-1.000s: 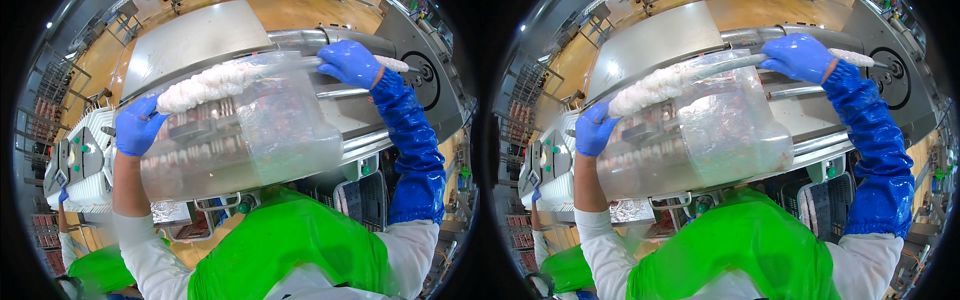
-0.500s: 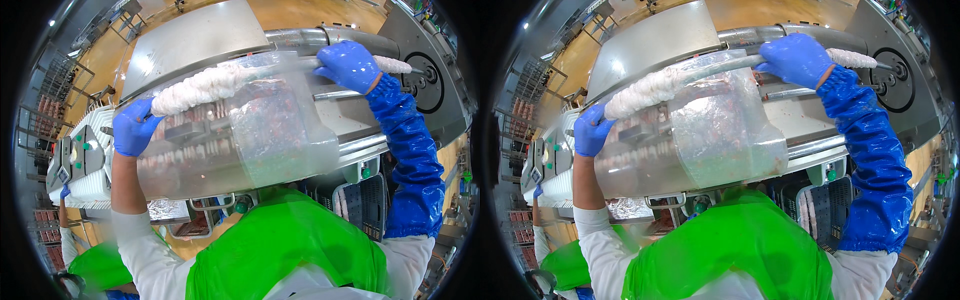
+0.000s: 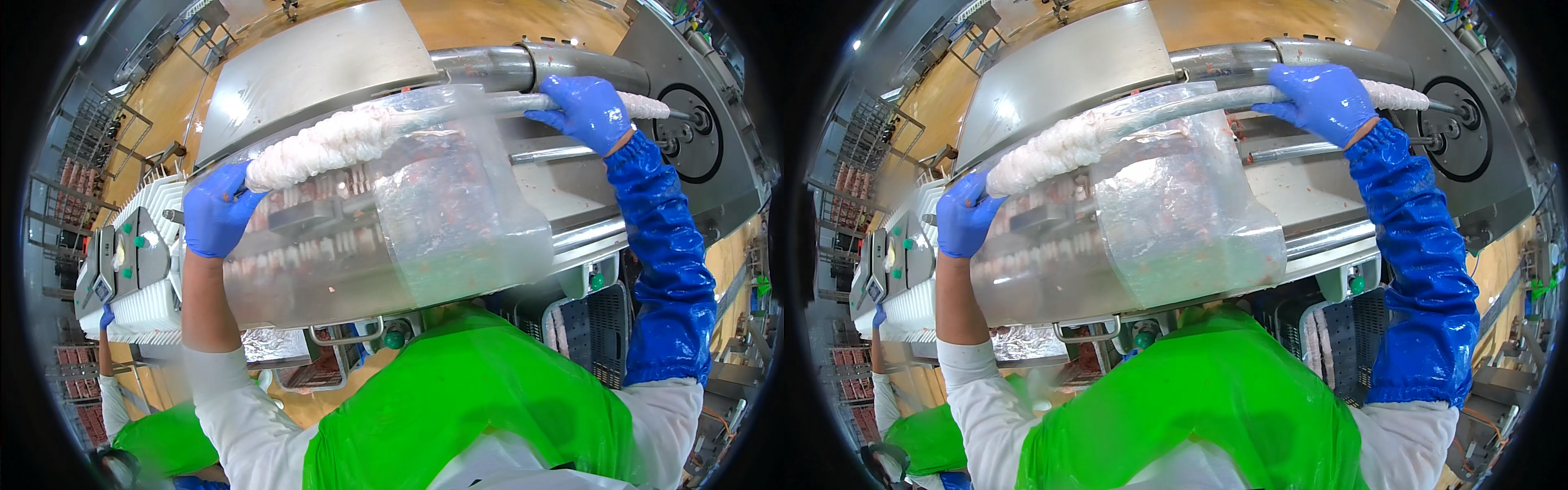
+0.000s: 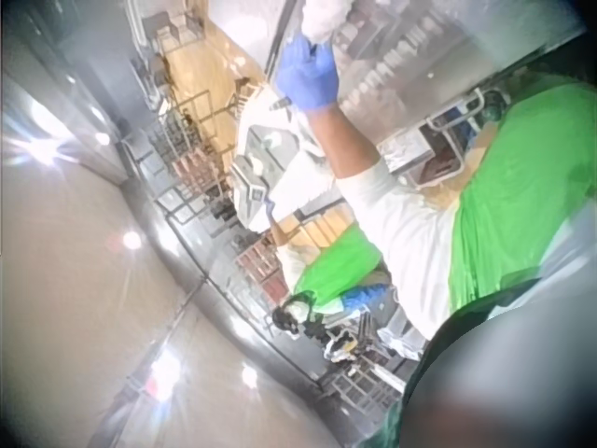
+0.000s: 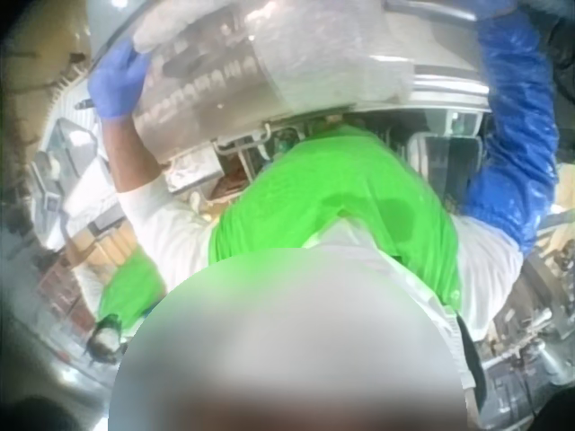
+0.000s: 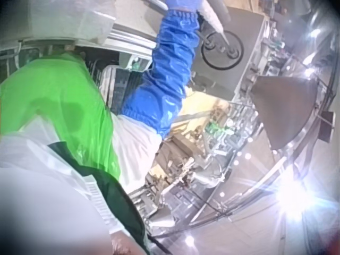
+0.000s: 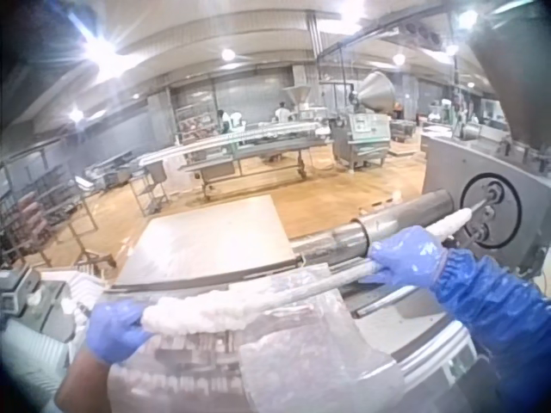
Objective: The person operates a sausage-making machine, feeding raw meat into the hopper and guiding the casing as it fills. The person uses a metal rod to assist with the casing and occasionally adjusts the machine controls.
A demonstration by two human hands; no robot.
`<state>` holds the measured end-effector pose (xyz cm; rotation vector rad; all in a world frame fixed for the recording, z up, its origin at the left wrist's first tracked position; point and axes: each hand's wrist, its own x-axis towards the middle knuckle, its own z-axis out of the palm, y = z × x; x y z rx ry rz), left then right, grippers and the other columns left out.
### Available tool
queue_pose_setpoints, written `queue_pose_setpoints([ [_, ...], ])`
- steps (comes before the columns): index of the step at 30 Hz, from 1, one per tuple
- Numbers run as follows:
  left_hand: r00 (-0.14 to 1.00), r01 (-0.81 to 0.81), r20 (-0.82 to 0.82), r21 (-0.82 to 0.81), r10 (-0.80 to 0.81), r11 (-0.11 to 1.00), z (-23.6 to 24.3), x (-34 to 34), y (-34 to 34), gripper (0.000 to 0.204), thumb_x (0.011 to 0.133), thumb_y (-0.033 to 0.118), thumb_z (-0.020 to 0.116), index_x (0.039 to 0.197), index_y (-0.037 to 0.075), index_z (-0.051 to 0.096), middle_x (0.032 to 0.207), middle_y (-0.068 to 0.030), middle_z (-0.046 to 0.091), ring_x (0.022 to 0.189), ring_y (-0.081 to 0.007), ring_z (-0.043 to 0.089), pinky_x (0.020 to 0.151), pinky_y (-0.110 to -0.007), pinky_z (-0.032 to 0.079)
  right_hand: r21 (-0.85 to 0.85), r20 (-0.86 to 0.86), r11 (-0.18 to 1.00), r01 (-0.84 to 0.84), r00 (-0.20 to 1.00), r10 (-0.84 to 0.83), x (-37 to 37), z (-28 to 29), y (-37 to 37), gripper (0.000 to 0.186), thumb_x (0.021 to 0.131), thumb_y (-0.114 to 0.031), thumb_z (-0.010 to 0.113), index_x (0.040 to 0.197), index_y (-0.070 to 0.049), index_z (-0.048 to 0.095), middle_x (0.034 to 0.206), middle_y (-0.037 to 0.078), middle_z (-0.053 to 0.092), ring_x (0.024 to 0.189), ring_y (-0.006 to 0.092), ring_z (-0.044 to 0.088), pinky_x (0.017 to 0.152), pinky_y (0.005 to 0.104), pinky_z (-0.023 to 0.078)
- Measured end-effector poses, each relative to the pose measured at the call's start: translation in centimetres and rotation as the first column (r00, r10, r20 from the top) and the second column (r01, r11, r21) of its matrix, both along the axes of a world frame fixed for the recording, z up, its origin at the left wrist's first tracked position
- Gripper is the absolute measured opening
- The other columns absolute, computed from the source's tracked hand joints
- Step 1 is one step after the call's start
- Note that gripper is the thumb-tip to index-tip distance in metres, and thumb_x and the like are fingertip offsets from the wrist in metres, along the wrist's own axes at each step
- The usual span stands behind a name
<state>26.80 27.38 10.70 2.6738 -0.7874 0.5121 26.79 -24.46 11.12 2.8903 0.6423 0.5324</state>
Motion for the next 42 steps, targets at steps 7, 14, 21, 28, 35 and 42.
queue_pose_setpoints([
  [7, 1.000, -0.002, 0.019, 0.017, 0.002, 1.000, -0.1, 0.1, 0.1, 0.030, 0.083, 0.020, 0.080, 0.107, 0.004, 0.073, 0.090, -0.0125, 0.072, 0.076, -0.0230, 0.069, 0.069, -0.032, 0.053, -0.077, 0.110, 0.994, 0.076, 0.992, -0.068, 0.2, -0.8, -10.5, 0.024, 0.084, -0.029, 0.073, 0.098, -0.012, 0.062, 0.080, 0.013, 0.067, 0.079, 0.0378, 0.067, 0.069, 0.0478, 0.054],
  [14, 0.972, -0.075, -0.228, -0.062, 0.059, 0.995, 0.7, 0.0, 0.0, 0.034, 0.084, 0.020, 0.079, 0.113, 0.005, 0.073, 0.099, -0.0139, 0.074, 0.083, -0.0232, 0.071, 0.077, -0.031, 0.054, 0.165, 0.413, 0.955, -0.248, 0.896, 0.162, -0.5, -1.8, 1.5, 0.022, 0.082, -0.023, 0.072, 0.100, -0.014, 0.062, 0.080, 0.010, 0.068, 0.076, 0.0348, 0.068, 0.066, 0.0472, 0.053],
  [21, 0.961, -0.073, -0.261, 0.063, 0.087, 0.995, 2.1, 0.0, 0.5, 0.036, 0.086, 0.023, 0.077, 0.117, 0.005, 0.071, 0.102, -0.0136, 0.074, 0.087, -0.0228, 0.071, 0.079, -0.032, 0.054, 0.040, 0.321, 0.999, 0.016, 0.947, -0.028, 1.0, -3.1, -1.3, 0.025, 0.083, -0.027, 0.074, 0.103, -0.016, 0.063, 0.079, 0.010, 0.069, 0.072, 0.0326, 0.068, 0.061, 0.0451, 0.053],
  [28, 0.977, 0.024, -0.212, 0.007, -0.022, 1.000, 1.2, 0.3, 0.7, 0.040, 0.087, 0.031, 0.075, 0.122, 0.011, 0.070, 0.102, -0.0141, 0.073, 0.086, -0.0292, 0.071, 0.078, -0.036, 0.054, 0.047, 0.203, 0.995, 0.090, 0.974, -0.098, 0.4, -2.0, -2.4, 0.029, 0.084, -0.031, 0.074, 0.105, -0.014, 0.063, 0.081, 0.011, 0.068, 0.078, 0.0333, 0.069, 0.067, 0.0464, 0.053],
  [35, 0.976, 0.024, -0.217, -0.024, -0.028, 0.999, 1.0, 0.7, 0.5, 0.039, 0.087, 0.034, 0.074, 0.121, 0.014, 0.071, 0.104, -0.0135, 0.073, 0.086, -0.0316, 0.070, 0.077, -0.037, 0.054, 0.209, 0.183, 0.899, -0.386, 0.918, 0.352, -0.2, 0.0, 9.4, 0.030, 0.090, -0.038, 0.069, 0.104, -0.011, 0.065, 0.085, 0.015, 0.068, 0.085, 0.0376, 0.067, 0.076, 0.0474, 0.053],
  [42, 0.972, 0.009, -0.233, -0.044, -0.019, 0.999, 1.5, 0.1, 0.1, 0.038, 0.088, 0.033, 0.074, 0.120, 0.013, 0.071, 0.104, -0.0121, 0.074, 0.087, -0.0300, 0.070, 0.079, -0.036, 0.055, -0.097, -0.006, 0.939, -0.331, 0.943, 0.332, 1.1, 1.8, 8.3, 0.034, 0.093, -0.042, 0.064, 0.094, -0.009, 0.068, 0.085, 0.017, 0.068, 0.083, 0.0385, 0.067, 0.075, 0.0491, 0.053],
])
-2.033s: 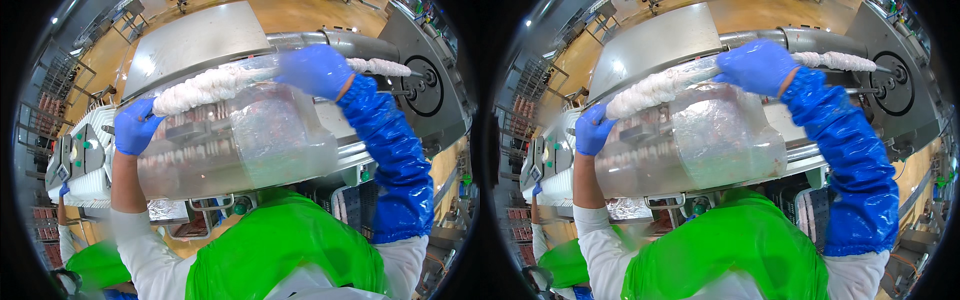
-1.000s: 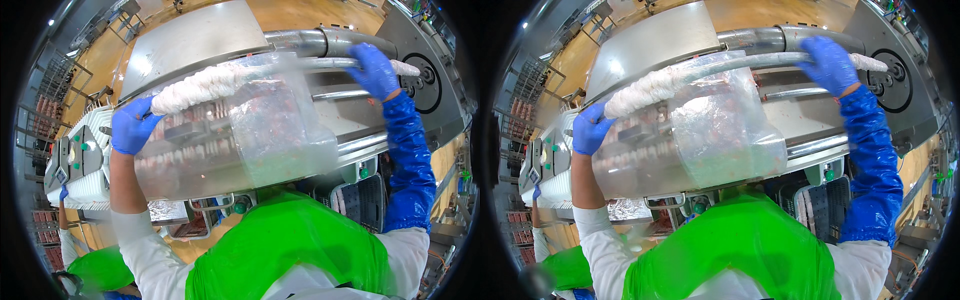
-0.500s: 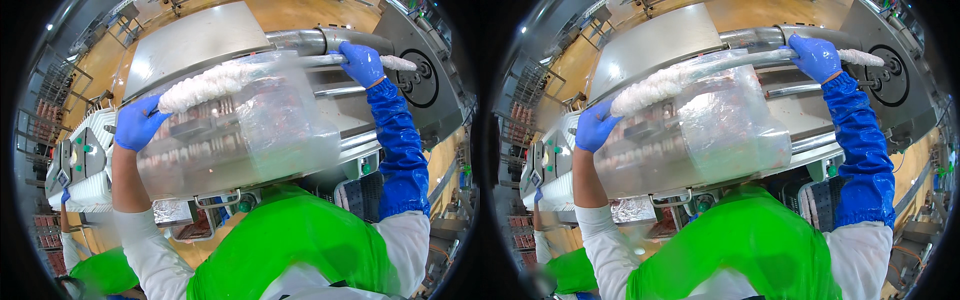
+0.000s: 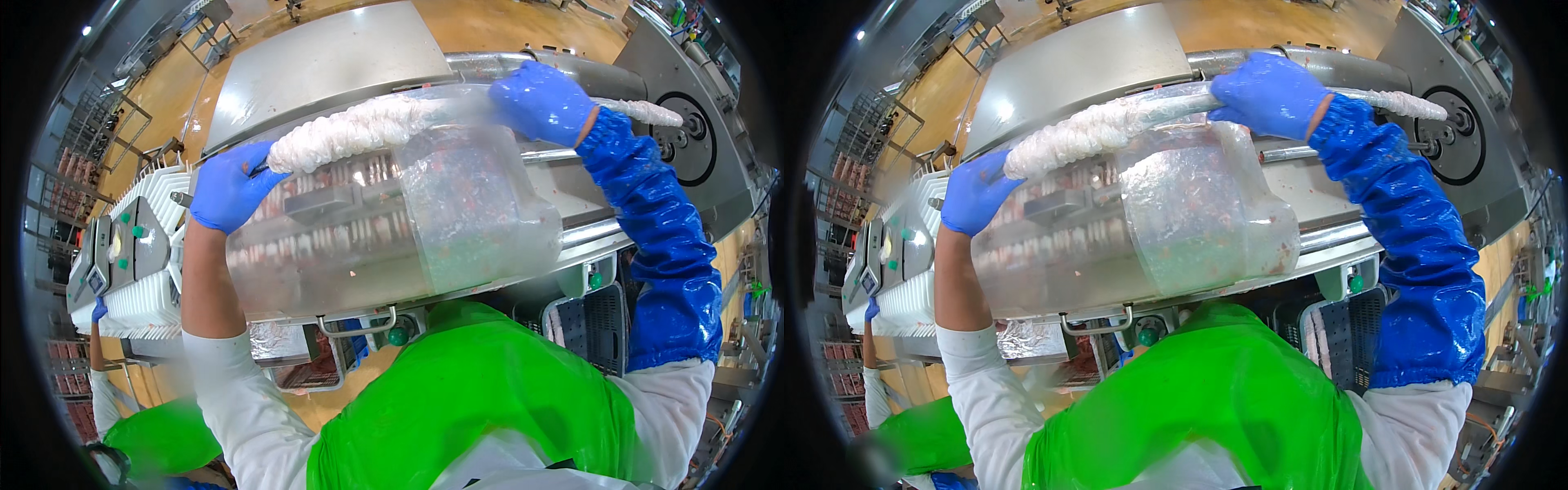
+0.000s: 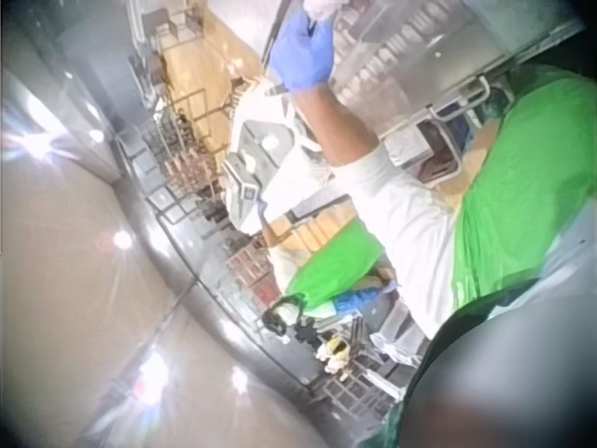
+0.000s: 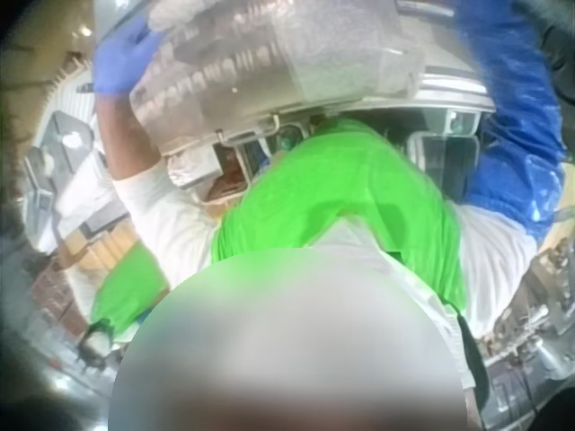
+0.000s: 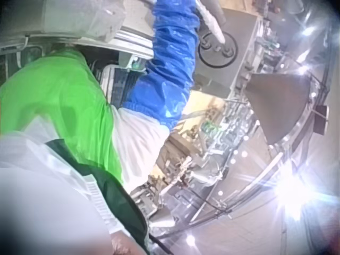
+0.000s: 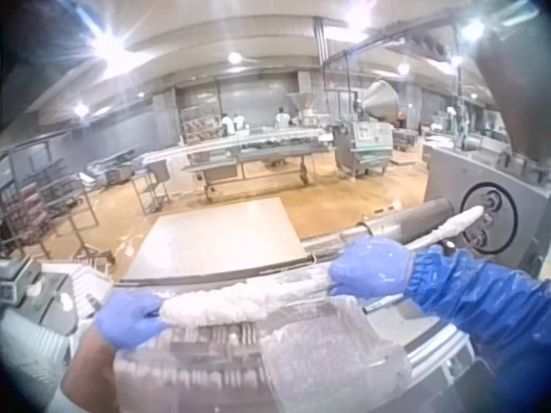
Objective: The person operates a sausage-making machine, feeding raw meat into the hopper and guiding the casing as it fills. The person uses a metal rod to assist with the casing and occasionally adjusts the machine controls.
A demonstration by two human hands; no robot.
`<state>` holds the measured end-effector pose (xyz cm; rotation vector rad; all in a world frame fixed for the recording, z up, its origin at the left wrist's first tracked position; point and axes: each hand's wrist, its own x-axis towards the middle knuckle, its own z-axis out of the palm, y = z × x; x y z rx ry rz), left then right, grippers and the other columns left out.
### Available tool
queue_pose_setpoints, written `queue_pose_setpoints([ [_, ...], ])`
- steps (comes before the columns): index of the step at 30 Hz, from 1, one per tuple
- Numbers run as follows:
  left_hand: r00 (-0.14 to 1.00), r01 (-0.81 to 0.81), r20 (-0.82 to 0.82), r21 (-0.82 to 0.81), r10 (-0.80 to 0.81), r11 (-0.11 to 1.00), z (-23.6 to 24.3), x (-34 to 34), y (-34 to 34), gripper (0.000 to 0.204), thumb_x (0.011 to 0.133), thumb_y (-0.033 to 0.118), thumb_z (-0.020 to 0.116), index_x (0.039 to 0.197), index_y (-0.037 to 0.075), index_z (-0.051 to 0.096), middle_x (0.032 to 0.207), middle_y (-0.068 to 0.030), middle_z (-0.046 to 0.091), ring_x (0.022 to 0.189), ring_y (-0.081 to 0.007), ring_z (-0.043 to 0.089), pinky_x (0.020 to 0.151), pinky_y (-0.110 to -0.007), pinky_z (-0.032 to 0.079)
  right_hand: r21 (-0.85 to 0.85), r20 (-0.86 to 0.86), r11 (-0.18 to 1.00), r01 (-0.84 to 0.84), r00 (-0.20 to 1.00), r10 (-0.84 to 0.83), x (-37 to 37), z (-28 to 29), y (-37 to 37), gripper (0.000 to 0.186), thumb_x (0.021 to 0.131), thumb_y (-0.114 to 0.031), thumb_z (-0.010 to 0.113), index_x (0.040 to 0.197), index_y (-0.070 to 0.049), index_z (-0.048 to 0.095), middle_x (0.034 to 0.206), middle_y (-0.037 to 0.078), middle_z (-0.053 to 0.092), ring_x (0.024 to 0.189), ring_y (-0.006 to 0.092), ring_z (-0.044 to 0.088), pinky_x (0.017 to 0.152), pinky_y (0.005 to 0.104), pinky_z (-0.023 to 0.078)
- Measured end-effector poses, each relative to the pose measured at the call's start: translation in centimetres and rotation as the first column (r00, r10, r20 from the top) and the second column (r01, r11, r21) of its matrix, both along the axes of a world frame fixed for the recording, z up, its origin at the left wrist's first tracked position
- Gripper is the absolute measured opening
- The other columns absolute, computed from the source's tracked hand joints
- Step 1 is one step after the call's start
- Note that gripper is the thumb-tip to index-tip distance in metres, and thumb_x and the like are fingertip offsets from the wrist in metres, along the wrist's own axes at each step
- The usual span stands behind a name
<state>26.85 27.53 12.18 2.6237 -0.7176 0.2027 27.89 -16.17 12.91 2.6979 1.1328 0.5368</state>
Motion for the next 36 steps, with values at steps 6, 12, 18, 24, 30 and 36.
queue_pose_setpoints([
  [6, 1.000, 0.000, 0.005, 0.016, 0.000, 1.000, -0.5, 0.3, 0.1, 0.037, 0.087, 0.030, 0.075, 0.119, 0.011, 0.071, 0.103, -0.0123, 0.074, 0.088, -0.0276, 0.071, 0.079, -0.034, 0.055, 0.295, 0.002, 0.949, -0.110, 0.993, 0.114, 0.0, -1.7, 2.1, 0.035, 0.095, -0.044, 0.061, 0.101, -0.010, 0.067, 0.084, 0.016, 0.068, 0.081, 0.0378, 0.067, 0.074, 0.0489, 0.053],
  [12, 1.000, 0.011, -0.001, -0.040, -0.011, 0.999, -0.4, 0.2, 0.0, 0.037, 0.087, 0.030, 0.076, 0.118, 0.010, 0.072, 0.102, -0.0127, 0.074, 0.087, -0.0269, 0.071, 0.078, -0.034, 0.055, 0.045, -0.071, 0.999, 0.026, 0.997, -0.023, 0.4, -0.8, 2.5, 0.034, 0.097, -0.045, 0.058, 0.102, -0.012, 0.067, 0.079, 0.013, 0.067, 0.074, 0.0367, 0.067, 0.068, 0.0481, 0.053],
  [18, 0.998, 0.040, 0.053, -0.044, -0.038, 0.998, -1.0, 0.6, 0.4, 0.036, 0.087, 0.029, 0.076, 0.117, 0.010, 0.072, 0.100, -0.0136, 0.074, 0.084, -0.0261, 0.070, 0.076, -0.034, 0.054, 0.236, -0.013, 0.971, -0.038, 0.999, 0.042, -0.2, -1.2, 3.2, 0.033, 0.096, -0.044, 0.059, 0.099, -0.012, 0.069, 0.081, 0.015, 0.068, 0.078, 0.0369, 0.068, 0.070, 0.0474, 0.054],
  [24, 0.998, 0.035, 0.045, -0.057, -0.033, 0.998, -0.9, 0.5, 0.4, 0.036, 0.087, 0.030, 0.076, 0.117, 0.010, 0.072, 0.098, -0.0136, 0.073, 0.081, -0.0260, 0.070, 0.074, -0.034, 0.054, 0.040, -0.117, 0.995, 0.091, 0.989, -0.086, 0.2, -0.6, 2.8, 0.033, 0.095, -0.043, 0.061, 0.099, -0.011, 0.067, 0.080, 0.016, 0.068, 0.076, 0.0374, 0.068, 0.068, 0.0472, 0.055],
  [30, 0.994, 0.050, 0.096, -0.030, -0.047, 0.998, -1.1, 0.7, 0.5, 0.036, 0.086, 0.030, 0.076, 0.116, 0.010, 0.072, 0.100, -0.0129, 0.074, 0.084, -0.0265, 0.071, 0.076, -0.034, 0.055, 0.286, -0.145, 0.958, -0.021, 0.987, 0.065, -0.4, 0.0, 0.7, 0.031, 0.094, -0.039, 0.065, 0.108, -0.011, 0.067, 0.087, 0.016, 0.069, 0.083, 0.0383, 0.067, 0.072, 0.0473, 0.054],
  [36, 1.000, 0.004, -0.012, -0.049, -0.004, 0.999, -1.0, 0.6, 0.2, 0.039, 0.086, 0.031, 0.076, 0.119, 0.010, 0.071, 0.103, -0.0129, 0.074, 0.088, -0.0270, 0.071, 0.080, -0.033, 0.055, 0.080, -0.183, 0.994, 0.069, 0.982, -0.054, -0.4, 0.5, 1.7, 0.036, 0.095, -0.041, 0.064, 0.111, -0.009, 0.070, 0.098, 0.016, 0.071, 0.092, 0.0361, 0.069, 0.081, 0.0457, 0.055],
])
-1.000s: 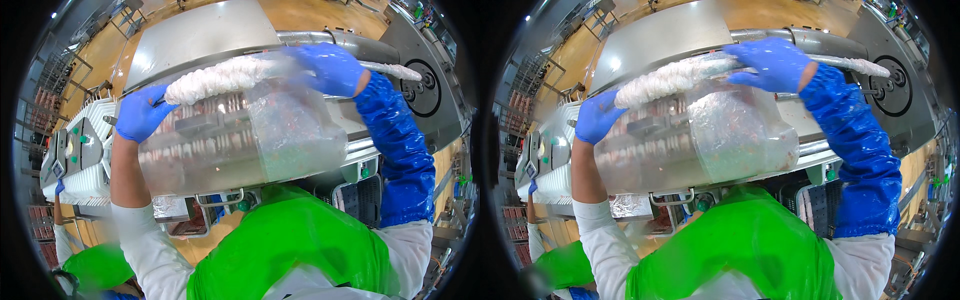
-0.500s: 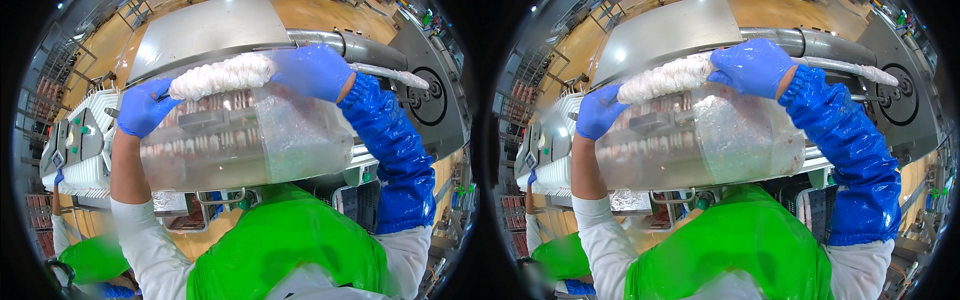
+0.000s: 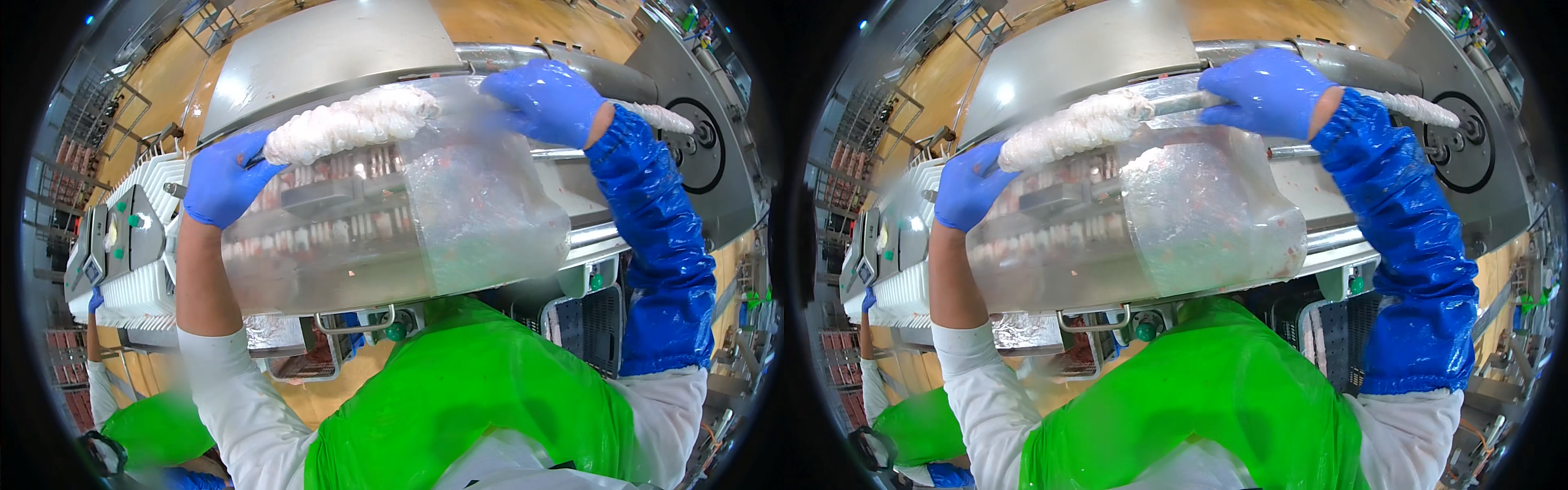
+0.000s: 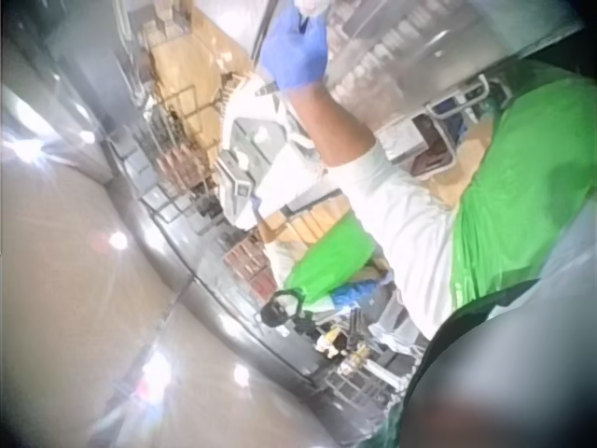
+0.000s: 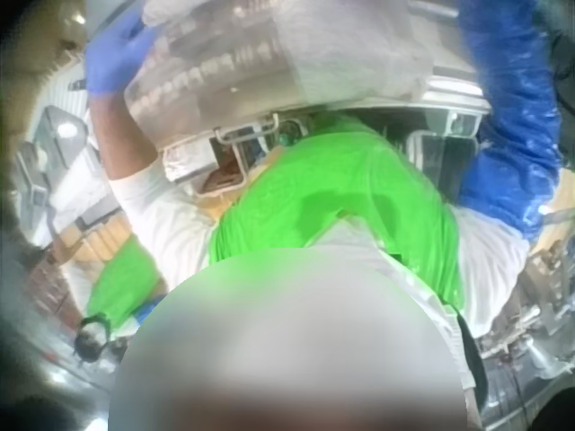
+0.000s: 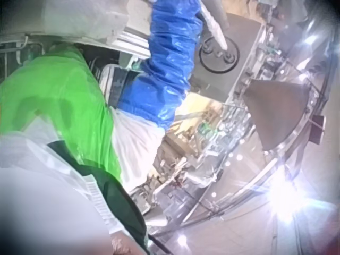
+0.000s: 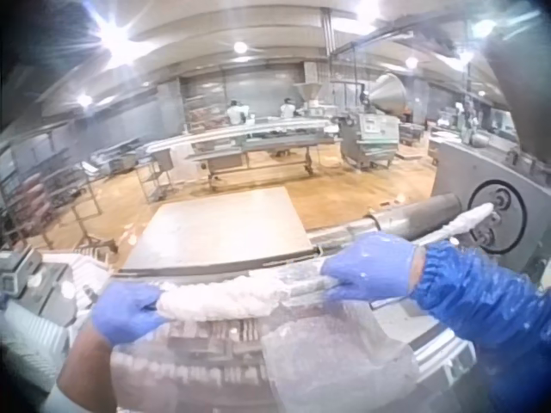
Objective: The person operates a sausage-making machine, feeding raw meat into the hopper and guiding the casing as it fills. The person uses a metal rod to assist with the casing and occasionally adjusts the machine controls.
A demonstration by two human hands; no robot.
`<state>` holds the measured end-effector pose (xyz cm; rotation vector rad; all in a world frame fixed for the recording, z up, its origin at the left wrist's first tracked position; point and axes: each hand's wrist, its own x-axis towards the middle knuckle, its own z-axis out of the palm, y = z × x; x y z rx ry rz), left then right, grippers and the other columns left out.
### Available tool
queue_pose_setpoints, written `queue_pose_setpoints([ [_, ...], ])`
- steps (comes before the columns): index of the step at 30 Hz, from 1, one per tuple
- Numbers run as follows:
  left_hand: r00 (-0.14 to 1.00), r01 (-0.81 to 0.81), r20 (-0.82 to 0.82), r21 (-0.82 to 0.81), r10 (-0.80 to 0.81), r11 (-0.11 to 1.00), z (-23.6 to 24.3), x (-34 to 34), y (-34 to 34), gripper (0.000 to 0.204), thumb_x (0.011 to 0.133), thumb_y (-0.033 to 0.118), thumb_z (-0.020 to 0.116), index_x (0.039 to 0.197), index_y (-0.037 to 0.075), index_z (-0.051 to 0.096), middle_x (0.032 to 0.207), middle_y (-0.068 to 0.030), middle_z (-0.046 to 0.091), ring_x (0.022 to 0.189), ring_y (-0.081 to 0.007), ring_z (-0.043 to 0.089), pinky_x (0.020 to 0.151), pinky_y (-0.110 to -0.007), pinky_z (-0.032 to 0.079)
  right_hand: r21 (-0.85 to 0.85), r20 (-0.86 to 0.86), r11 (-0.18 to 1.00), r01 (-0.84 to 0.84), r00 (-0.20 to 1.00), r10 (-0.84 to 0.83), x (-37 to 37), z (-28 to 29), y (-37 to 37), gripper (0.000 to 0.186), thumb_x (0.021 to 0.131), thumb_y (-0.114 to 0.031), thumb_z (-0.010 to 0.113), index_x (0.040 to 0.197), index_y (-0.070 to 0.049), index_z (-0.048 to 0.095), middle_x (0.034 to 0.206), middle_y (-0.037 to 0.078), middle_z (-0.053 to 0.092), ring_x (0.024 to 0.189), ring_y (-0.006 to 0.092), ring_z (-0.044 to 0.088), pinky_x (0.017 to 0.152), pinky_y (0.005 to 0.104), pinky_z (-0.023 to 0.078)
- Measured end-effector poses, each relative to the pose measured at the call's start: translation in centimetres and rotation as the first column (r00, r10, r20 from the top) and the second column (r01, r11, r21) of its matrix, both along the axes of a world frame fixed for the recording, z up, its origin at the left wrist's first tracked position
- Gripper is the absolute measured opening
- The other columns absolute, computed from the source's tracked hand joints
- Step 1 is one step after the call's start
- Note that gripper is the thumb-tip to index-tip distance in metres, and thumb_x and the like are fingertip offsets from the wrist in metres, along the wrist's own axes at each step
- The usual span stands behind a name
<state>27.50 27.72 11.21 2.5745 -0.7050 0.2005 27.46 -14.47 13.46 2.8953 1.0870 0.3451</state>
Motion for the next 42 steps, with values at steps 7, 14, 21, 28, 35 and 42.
queue_pose_setpoints([
  [7, 0.998, -0.050, -0.024, 0.035, 0.051, 0.998, 0.4, -0.3, -0.2, 0.040, 0.086, 0.031, 0.077, 0.120, 0.010, 0.071, 0.104, -0.0122, 0.074, 0.089, -0.0249, 0.071, 0.080, -0.033, 0.055, 0.071, 0.068, 0.993, 0.090, 0.993, -0.094, -1.1, -1.2, -8.1, 0.034, 0.094, -0.039, 0.065, 0.114, -0.011, 0.068, 0.103, 0.013, 0.070, 0.094, 0.0347, 0.068, 0.079, 0.0449, 0.055],
  [14, 0.994, -0.088, -0.054, 0.072, 0.092, 0.994, 0.4, -0.1, 0.2, 0.038, 0.086, 0.029, 0.076, 0.118, 0.008, 0.072, 0.104, -0.0125, 0.074, 0.089, -0.0227, 0.072, 0.081, -0.032, 0.054, -0.007, 0.191, 1.000, 0.029, 0.981, -0.027, -0.3, -1.8, -4.7, 0.031, 0.092, -0.038, 0.067, 0.100, -0.009, 0.069, 0.091, 0.012, 0.070, 0.082, 0.0364, 0.069, 0.072, 0.0454, 0.055],
  [21, 0.998, -0.066, -0.004, 0.025, 0.067, 0.997, -0.1, -0.1, 0.2, 0.037, 0.086, 0.027, 0.077, 0.117, 0.008, 0.072, 0.102, -0.0130, 0.074, 0.088, -0.0238, 0.071, 0.079, -0.033, 0.055, 0.217, 0.252, 0.976, 0.013, 0.965, -0.068, -1.3, -1.7, -8.7, 0.035, 0.094, -0.042, 0.066, 0.109, -0.011, 0.069, 0.094, 0.012, 0.071, 0.086, 0.0348, 0.068, 0.070, 0.0452, 0.055],
  [28, 0.998, -0.058, 0.034, 0.041, 0.057, 0.997, -0.2, 0.3, 0.1, 0.034, 0.084, 0.026, 0.078, 0.112, 0.007, 0.073, 0.095, -0.0145, 0.072, 0.083, -0.0304, 0.070, 0.075, -0.035, 0.054, 0.129, 0.254, 0.942, 0.309, 0.908, -0.332, -2.1, -3.4, -12.8, 0.027, 0.097, -0.036, 0.060, 0.104, -0.012, 0.071, 0.095, 0.011, 0.071, 0.087, 0.0334, 0.068, 0.074, 0.0439, 0.054],
  [35, 0.979, -0.010, 0.202, 0.103, -0.011, 0.995, -0.3, 0.0, 0.0, 0.029, 0.081, 0.017, 0.079, 0.106, 0.004, 0.073, 0.088, -0.0155, 0.070, 0.076, -0.0326, 0.068, 0.070, -0.038, 0.053, 0.086, 0.582, 0.957, 0.278, 0.766, -0.275, 0.3, -6.1, -17.1, 0.005, 0.086, -0.014, 0.060, 0.089, -0.011, 0.064, 0.073, 0.011, 0.063, 0.071, 0.0343, 0.064, 0.067, 0.0463, 0.052],
  [42, 0.975, 0.026, 0.217, 0.108, -0.049, 0.994, -0.6, 0.7, 0.2, 0.032, 0.081, 0.017, 0.080, 0.109, 0.004, 0.072, 0.088, -0.0142, 0.071, 0.076, -0.0310, 0.068, 0.069, -0.035, 0.053, 0.299, 0.526, 0.931, 0.211, 0.777, -0.345, -0.7, -6.2, -22.6, 0.018, 0.086, -0.017, 0.062, 0.101, -0.007, 0.066, 0.088, 0.013, 0.069, 0.083, 0.0354, 0.066, 0.073, 0.0446, 0.052],
])
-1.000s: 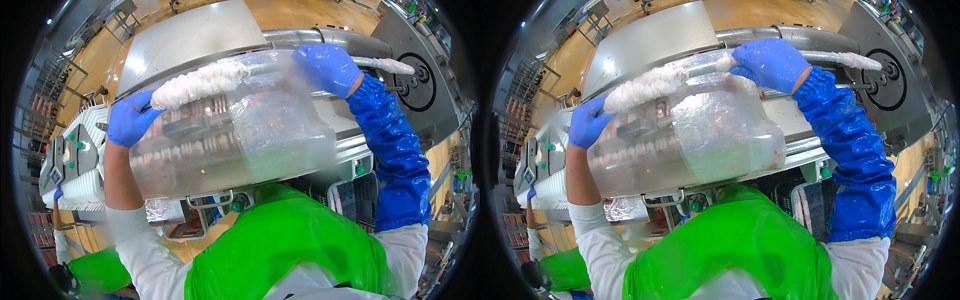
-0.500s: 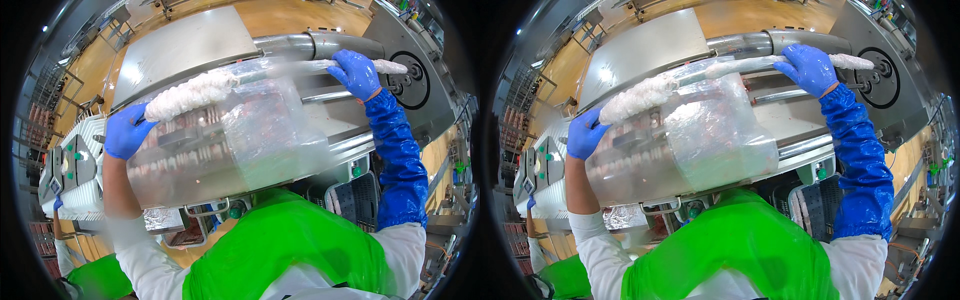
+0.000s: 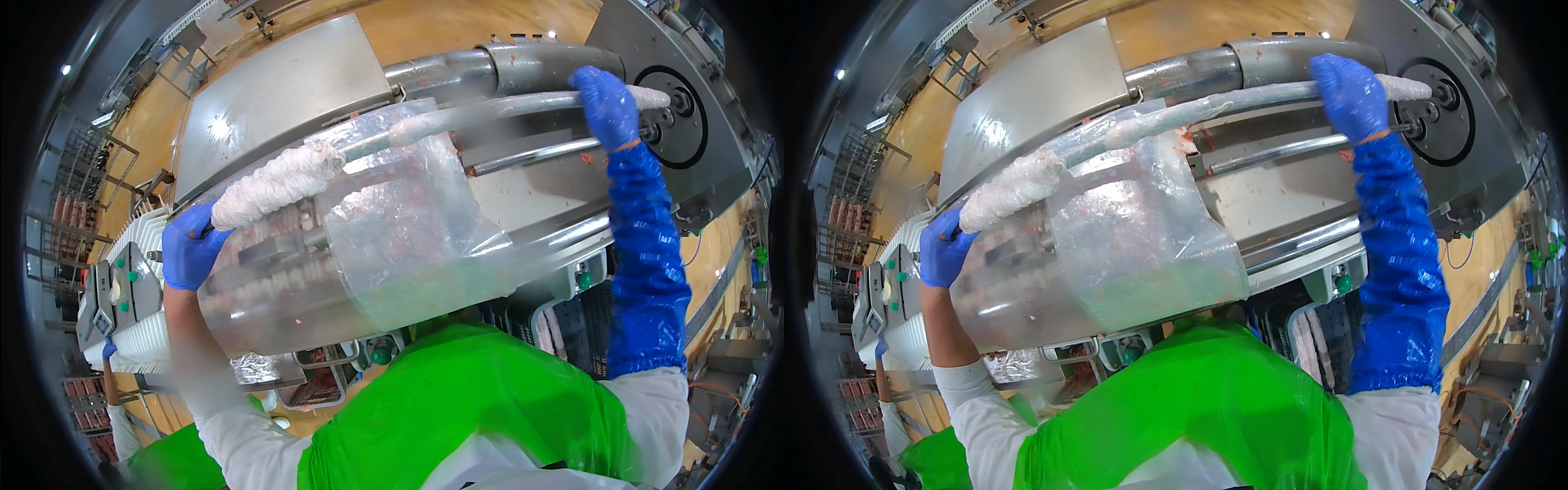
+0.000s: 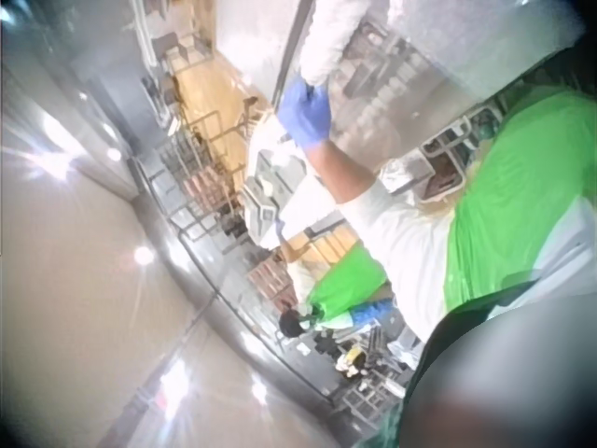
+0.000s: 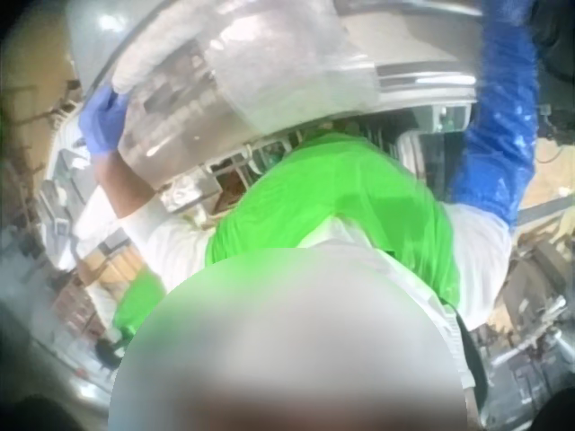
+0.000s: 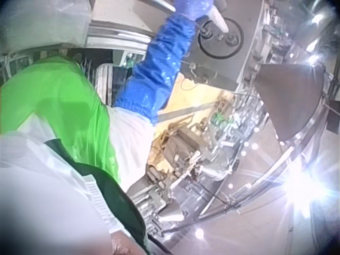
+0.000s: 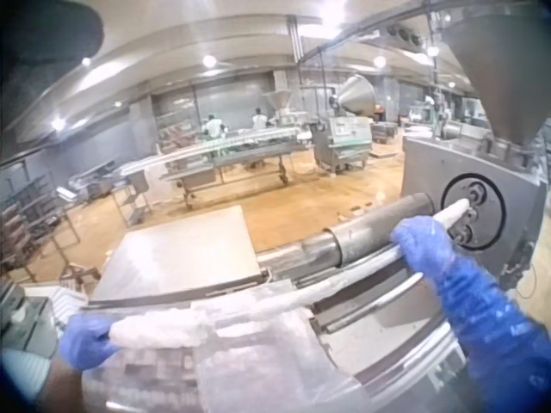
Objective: The person operates a sausage-making machine, feeding raw meat into the hopper and guiding the casing as it fills. The person uses a metal rod to assist with the casing and occasionally adjusts the machine controls.
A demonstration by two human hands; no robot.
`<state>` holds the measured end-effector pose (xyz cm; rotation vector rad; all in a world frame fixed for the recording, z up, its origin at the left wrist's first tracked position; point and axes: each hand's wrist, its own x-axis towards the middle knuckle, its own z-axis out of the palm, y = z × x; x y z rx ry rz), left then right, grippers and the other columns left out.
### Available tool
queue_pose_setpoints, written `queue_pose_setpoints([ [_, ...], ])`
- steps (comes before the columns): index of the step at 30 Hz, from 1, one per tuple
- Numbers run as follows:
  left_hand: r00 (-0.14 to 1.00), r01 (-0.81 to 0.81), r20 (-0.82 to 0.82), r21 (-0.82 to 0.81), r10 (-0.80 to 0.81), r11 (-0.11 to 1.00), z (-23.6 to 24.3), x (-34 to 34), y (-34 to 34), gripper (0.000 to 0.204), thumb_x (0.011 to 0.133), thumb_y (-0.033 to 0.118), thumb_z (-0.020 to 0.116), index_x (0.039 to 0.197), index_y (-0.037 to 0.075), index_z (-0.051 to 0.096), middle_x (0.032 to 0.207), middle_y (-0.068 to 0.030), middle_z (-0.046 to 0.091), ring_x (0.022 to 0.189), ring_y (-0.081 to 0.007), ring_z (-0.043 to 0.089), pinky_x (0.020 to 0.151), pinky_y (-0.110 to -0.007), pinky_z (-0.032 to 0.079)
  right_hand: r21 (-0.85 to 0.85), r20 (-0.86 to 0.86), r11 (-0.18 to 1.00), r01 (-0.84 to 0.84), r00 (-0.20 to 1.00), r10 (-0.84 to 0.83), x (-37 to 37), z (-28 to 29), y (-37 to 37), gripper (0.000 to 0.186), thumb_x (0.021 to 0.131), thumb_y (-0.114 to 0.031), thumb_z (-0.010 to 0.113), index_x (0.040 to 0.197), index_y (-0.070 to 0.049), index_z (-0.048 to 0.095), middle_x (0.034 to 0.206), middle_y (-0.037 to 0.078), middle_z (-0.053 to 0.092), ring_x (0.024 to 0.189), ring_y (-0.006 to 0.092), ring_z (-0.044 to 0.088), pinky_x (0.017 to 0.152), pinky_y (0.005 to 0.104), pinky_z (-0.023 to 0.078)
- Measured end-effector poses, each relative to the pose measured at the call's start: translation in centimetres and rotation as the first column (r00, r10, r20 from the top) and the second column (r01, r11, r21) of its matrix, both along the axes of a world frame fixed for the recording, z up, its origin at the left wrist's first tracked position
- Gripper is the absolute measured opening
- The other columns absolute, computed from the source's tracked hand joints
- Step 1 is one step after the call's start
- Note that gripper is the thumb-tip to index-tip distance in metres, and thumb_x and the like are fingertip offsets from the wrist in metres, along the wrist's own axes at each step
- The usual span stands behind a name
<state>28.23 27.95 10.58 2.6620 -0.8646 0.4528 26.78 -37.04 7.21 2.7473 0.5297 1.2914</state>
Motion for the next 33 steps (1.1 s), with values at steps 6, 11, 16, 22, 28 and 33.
queue_pose_setpoints([
  [6, 0.999, -0.043, -0.012, 0.028, 0.044, 0.999, 0.2, -0.4, 0.2, 0.032, 0.080, 0.016, 0.080, 0.108, 0.003, 0.072, 0.088, -0.0139, 0.070, 0.075, -0.0298, 0.068, 0.070, -0.035, 0.053, -0.267, -0.154, 0.949, 0.167, 0.965, -0.213, 0.2, 1.3, 7.0, 0.022, 0.089, -0.014, 0.063, 0.109, -0.005, 0.068, 0.090, 0.013, 0.071, 0.079, 0.0312, 0.069, 0.076, 0.0426, 0.057],
  [11, 1.000, -0.012, -0.021, -0.004, 0.012, 1.000, 0.1, -0.3, -0.5, 0.032, 0.081, 0.015, 0.079, 0.110, 0.003, 0.072, 0.088, -0.0138, 0.070, 0.076, -0.0296, 0.067, 0.071, -0.034, 0.053, -0.097, -0.020, 0.993, 0.061, 0.998, -0.063, 0.5, -0.5, -3.4, 0.018, 0.095, -0.012, 0.055, 0.104, -0.007, 0.069, 0.090, 0.013, 0.071, 0.084, 0.0357, 0.067, 0.072, 0.0449, 0.053],
  [16, 0.998, -0.046, -0.049, 0.010, 0.046, 0.999, 0.3, -0.5, -0.4, 0.033, 0.082, 0.013, 0.078, 0.112, 0.002, 0.071, 0.092, -0.0148, 0.071, 0.078, -0.0281, 0.069, 0.073, -0.034, 0.053, -0.058, -0.043, 0.997, -0.044, 0.998, 0.041, 0.5, 0.8, 12.4, 0.016, 0.094, -0.023, 0.061, 0.098, -0.013, 0.072, 0.085, 0.011, 0.071, 0.077, 0.0325, 0.068, 0.069, 0.0441, 0.055],
  [22, 0.999, 0.015, -0.030, -0.049, -0.016, 0.999, 0.1, -0.3, -0.1, 0.033, 0.082, 0.011, 0.078, 0.112, 0.001, 0.071, 0.094, -0.0148, 0.072, 0.080, -0.0280, 0.069, 0.074, -0.033, 0.054, -0.087, 0.020, 0.994, 0.071, 0.997, -0.069, 0.8, 0.2, 3.5, 0.024, 0.099, -0.030, 0.057, 0.093, -0.013, 0.073, 0.077, 0.010, 0.069, 0.071, 0.0332, 0.067, 0.066, 0.0455, 0.053],
  [28, 1.000, -0.009, 0.002, 0.027, 0.009, 1.000, -0.1, 0.0, -0.1, 0.031, 0.080, 0.012, 0.079, 0.109, 0.003, 0.072, 0.089, -0.0140, 0.071, 0.078, -0.0291, 0.069, 0.072, -0.034, 0.053, 0.019, 0.087, 0.995, -0.093, 0.992, 0.091, 0.5, 0.3, 11.5, 0.017, 0.096, -0.026, 0.061, 0.092, -0.014, 0.073, 0.080, 0.008, 0.070, 0.068, 0.0309, 0.066, 0.065, 0.0449, 0.053],
  [33, 0.997, -0.076, -0.019, -0.012, 0.076, 0.997, -0.2, -0.4, 0.1, 0.029, 0.080, 0.014, 0.080, 0.107, 0.004, 0.073, 0.088, -0.0136, 0.071, 0.076, -0.0282, 0.068, 0.070, -0.034, 0.053, -0.175, -0.018, 0.983, 0.055, 0.998, -0.059, 1.4, 0.2, 8.1, 0.012, 0.093, -0.023, 0.063, 0.098, -0.016, 0.072, 0.085, 0.007, 0.071, 0.072, 0.0288, 0.068, 0.064, 0.0439, 0.054],
])
